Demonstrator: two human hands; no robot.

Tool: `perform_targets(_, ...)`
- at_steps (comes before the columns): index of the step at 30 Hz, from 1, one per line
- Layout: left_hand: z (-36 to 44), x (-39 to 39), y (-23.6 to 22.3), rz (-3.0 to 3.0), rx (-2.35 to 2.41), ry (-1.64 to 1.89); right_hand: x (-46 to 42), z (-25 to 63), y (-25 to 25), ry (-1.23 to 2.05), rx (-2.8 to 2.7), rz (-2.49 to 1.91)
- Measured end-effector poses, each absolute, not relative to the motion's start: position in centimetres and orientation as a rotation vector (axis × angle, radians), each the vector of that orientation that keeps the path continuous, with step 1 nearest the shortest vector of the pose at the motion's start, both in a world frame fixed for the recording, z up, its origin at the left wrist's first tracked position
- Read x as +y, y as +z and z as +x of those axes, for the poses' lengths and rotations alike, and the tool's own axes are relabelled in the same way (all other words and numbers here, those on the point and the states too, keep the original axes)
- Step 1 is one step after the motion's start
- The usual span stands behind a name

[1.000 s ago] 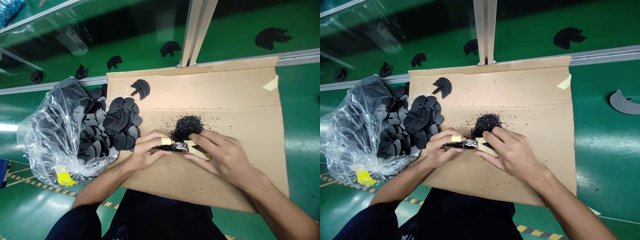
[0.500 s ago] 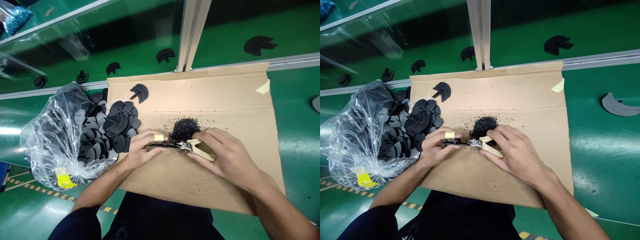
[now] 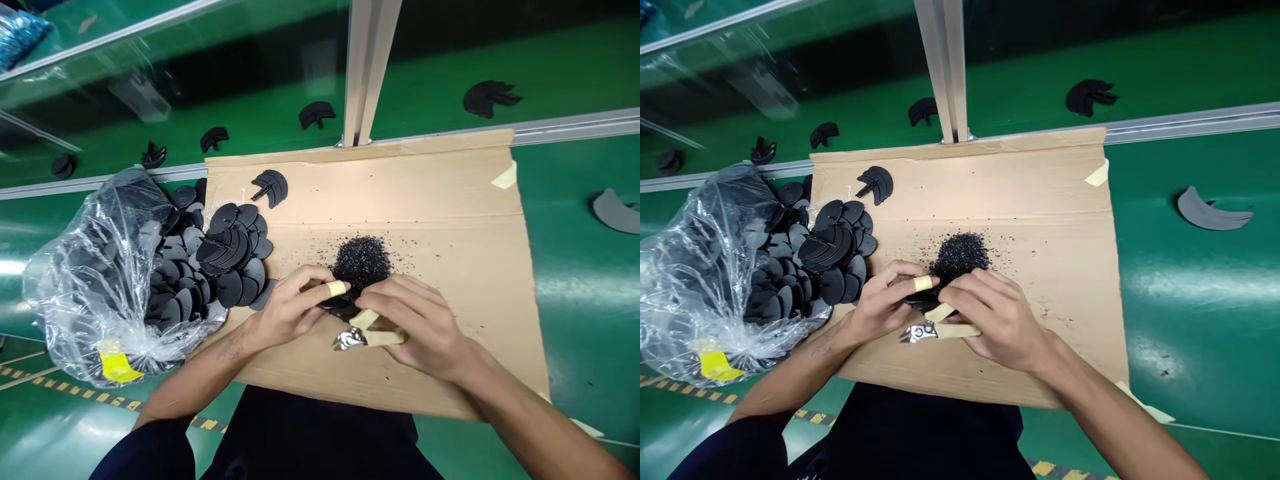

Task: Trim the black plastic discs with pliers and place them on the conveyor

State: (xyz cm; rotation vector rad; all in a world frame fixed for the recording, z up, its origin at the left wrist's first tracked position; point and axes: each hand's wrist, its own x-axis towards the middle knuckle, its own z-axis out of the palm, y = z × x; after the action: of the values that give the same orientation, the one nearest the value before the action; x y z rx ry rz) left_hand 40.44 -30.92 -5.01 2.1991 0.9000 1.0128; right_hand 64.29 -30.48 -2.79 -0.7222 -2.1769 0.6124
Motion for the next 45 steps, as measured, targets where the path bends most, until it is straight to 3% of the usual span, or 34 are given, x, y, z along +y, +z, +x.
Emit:
perform_targets(3,40.2,-30.6,-5.0,2.121,0.93,1.034,-29.8,65.2,-1.8,0.738,-2.133,-0.744)
perform_targets(11,40.6,-30.4,-4.6,1.829,0.865,1.136,-28.6,66.0,-2.8,0.243,-2.349,-0.993)
perform_targets(36,40.7,-31.1,-5.0,1.987,0.854,1.182,-29.7,65.5,-2.3,-0.094,-2.468,-1.03)
perform_targets(40,40.6,-31.1,-4.9,2.004,0.835,1.159,-29.8,65.7,-2.6,0.011,-2.438,-0.996)
perform_targets(45,40.2,-30.8,-4.6,2.014,0.843,1.135,-28.9,66.5,-2.4,0.413,-2.354,-1.009)
